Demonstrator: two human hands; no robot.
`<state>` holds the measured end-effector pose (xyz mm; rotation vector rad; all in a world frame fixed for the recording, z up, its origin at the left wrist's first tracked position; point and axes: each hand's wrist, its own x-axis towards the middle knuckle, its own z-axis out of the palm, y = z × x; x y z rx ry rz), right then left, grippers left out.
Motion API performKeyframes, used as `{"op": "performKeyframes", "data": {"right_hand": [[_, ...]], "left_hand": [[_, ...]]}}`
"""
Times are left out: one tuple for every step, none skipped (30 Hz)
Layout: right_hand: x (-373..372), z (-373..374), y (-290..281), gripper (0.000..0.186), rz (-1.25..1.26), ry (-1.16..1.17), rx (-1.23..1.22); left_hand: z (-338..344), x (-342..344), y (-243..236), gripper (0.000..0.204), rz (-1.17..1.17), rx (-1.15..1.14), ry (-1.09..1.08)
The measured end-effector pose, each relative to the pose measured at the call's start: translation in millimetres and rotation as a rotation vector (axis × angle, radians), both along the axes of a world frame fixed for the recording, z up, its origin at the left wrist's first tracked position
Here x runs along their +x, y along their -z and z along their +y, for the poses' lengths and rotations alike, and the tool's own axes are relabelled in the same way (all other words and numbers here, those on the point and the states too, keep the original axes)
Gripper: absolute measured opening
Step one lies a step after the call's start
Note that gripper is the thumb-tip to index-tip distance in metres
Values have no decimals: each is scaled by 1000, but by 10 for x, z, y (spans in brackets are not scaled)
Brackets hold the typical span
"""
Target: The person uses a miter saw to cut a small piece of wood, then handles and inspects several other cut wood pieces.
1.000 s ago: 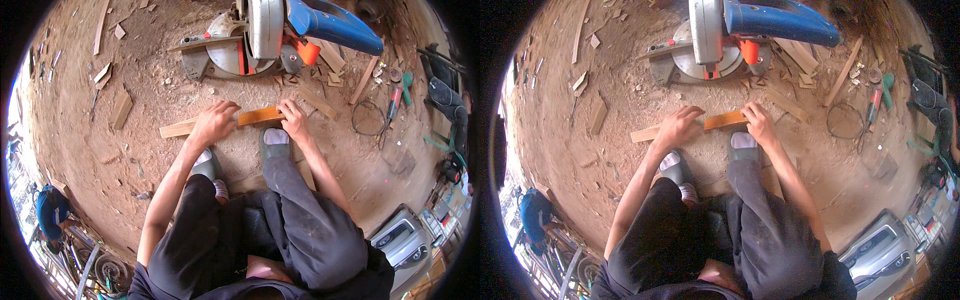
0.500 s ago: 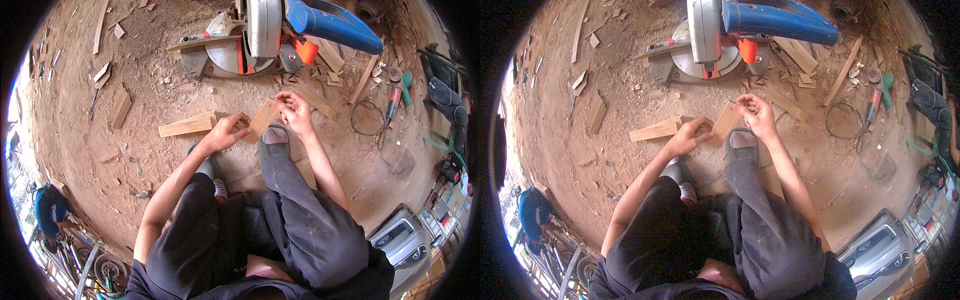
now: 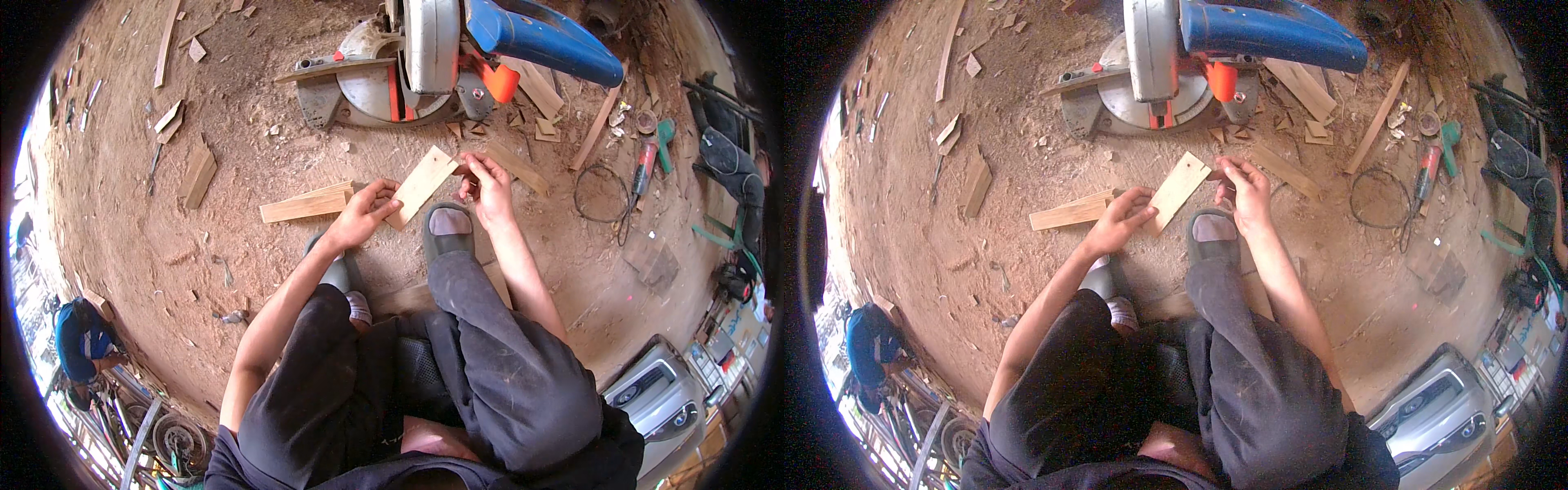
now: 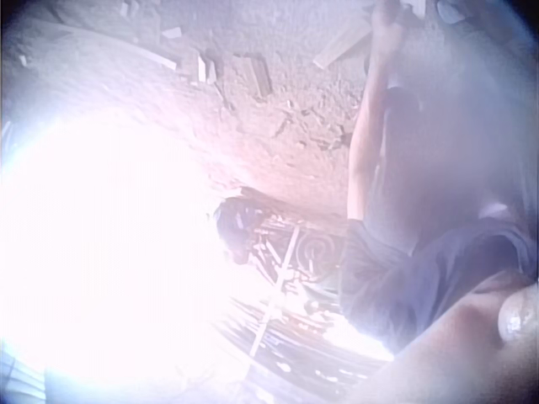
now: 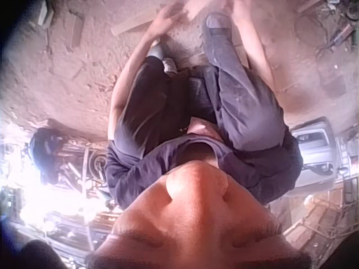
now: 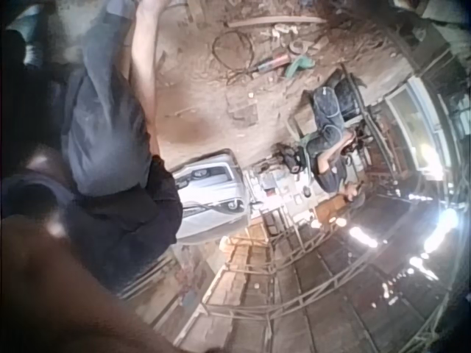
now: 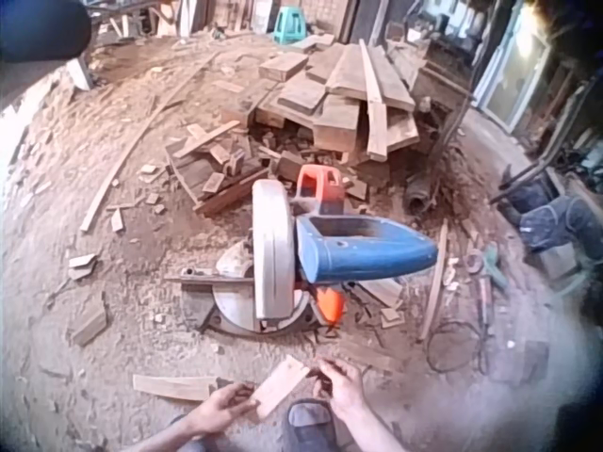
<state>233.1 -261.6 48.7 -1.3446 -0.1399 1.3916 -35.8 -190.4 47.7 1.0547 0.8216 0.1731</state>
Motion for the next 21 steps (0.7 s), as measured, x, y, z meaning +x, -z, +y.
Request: {"op": "performKeyframes", "data": {"right_hand": [[25, -23, 39, 18, 13, 11, -1], [12, -32, 73, 19, -25, 10, -11], [-8, -40, 107, 19, -63, 9, -22], [-22, -49, 139, 19, -101, 8, -32], [-47, -28, 107, 20, -97, -13, -44], [-73, -10, 67, 21, -94, -35, -55], [-101, 6, 33, 22, -90, -56, -66], [-123, 9, 21, 23, -66, -67, -79], [-146, 12, 13, 23, -41, -79, -91], [-164, 11, 8, 24, -16, -91, -103], [-182, 6, 4, 25, -11, -108, -94], [-200, 1, 1, 25, -6, -126, -85], [-216, 2, 3, 26, -1, -144, -76], [-216, -9, 27, 26, 4, -156, -62], [-210, -31, 66, 27, 9, -167, -48], [-208, -46, 97, 27, 14, -177, -33], [-218, -46, 92, 27, 7, -168, -35], [-232, -51, 87, 27, 0, -158, -36], [-245, -51, 82, 26, -8, -147, -37], [-255, -41, 66, 25, -26, -131, -55], [-273, -28, 49, 24, -44, -115, -73]], "left_hand": [[6, 10, 0, 36, -9, -13, -13], [11, 5, 0, 37, -14, -24, -27], [13, 2, 7, 37, -7, -6, -26], [12, 0, 18, 37, -1, 12, -25], [13, -6, 27, 38, 5, 31, -24], [11, -13, 36, 38, 8, 37, -24], [9, -22, 44, 38, 11, 42, -25], [12, -18, 33, 38, 13, 48, -25], [14, -17, 21, 38, 8, 62, -20], [15, -17, 9, 38, 4, 75, -16], [16, -16, -7, 38, 1, 90, -13], [5, -22, 6, 37, -3, 106, -18], [-9, -28, 31, 37, -7, 123, -23], [-6, -24, 20, 37, -13, 140, -27], [3, -21, 10, 36, -12, 156, -18], [15, -20, 0, 35, -12, 173, -9], [29, -14, -26, 34, -12, 189, 1], [45, -21, -57, 33, 21, 178, 21], [67, -35, -92, 32, 54, 167, 42], [81, -38, -105, 32, 83, 156, 63], [83, -47, -90, 31, 88, 195, 70]]}}
